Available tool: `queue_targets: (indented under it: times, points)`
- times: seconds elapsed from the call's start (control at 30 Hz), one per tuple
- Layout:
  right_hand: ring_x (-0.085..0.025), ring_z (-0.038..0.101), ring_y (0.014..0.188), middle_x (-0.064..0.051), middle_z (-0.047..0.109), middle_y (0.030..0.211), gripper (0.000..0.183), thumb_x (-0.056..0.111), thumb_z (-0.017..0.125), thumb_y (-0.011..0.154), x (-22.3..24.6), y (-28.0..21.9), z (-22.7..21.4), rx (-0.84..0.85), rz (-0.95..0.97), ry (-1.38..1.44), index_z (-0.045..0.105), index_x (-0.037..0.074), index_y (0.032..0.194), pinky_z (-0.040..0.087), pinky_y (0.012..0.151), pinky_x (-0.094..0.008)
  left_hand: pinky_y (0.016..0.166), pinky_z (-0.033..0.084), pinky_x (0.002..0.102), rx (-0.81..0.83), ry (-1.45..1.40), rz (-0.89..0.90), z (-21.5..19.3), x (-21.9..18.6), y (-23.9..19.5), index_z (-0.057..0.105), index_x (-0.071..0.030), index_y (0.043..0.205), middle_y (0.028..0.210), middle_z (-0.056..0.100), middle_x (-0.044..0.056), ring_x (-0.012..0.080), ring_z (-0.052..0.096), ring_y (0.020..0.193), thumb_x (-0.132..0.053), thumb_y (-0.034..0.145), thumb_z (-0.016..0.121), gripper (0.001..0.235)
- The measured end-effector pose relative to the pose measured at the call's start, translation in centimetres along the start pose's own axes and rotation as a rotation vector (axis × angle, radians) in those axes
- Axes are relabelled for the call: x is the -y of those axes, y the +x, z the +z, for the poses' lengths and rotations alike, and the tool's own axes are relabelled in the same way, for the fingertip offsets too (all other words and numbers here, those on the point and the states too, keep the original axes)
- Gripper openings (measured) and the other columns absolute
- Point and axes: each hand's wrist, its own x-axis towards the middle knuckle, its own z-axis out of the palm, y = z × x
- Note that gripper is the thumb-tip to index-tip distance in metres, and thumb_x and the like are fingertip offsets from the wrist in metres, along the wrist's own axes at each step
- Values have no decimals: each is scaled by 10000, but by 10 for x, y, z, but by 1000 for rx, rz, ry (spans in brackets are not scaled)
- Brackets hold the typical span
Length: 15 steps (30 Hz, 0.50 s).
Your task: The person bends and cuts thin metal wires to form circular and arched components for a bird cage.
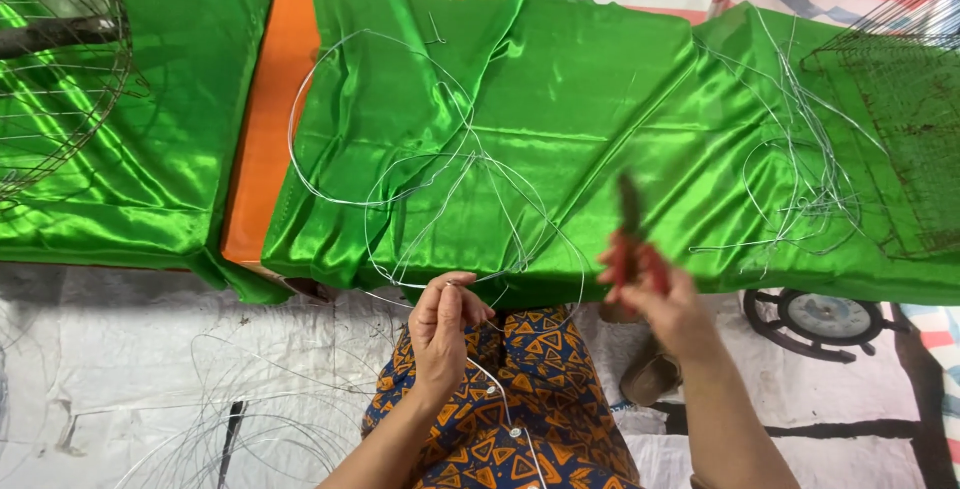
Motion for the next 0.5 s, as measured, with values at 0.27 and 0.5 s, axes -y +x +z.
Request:
queue_targets:
  times: [0.27, 0.5]
  points:
    - [-110, 550, 682, -38, 702, 1139, 717, 172, 530, 947, 20, -13, 45, 397, 263, -564, 270, 246, 1611, 478, 634, -240, 698, 583, 284, 19, 59, -27, 6, 7, 5, 681, -16, 1093, 806, 672, 74, 162, 659, 741, -172, 1075, 534, 215]
    - [-182, 502, 1423, -28, 464, 1598, 695, 237, 556, 952, 9, -24, 54, 356, 299, -456, 286, 184, 1590, 399, 1168, -368, 628, 531, 254, 17, 234, -60, 15, -4, 8, 670, -56, 982, 785, 669, 39, 118, 622, 693, -219, 1073, 522, 238]
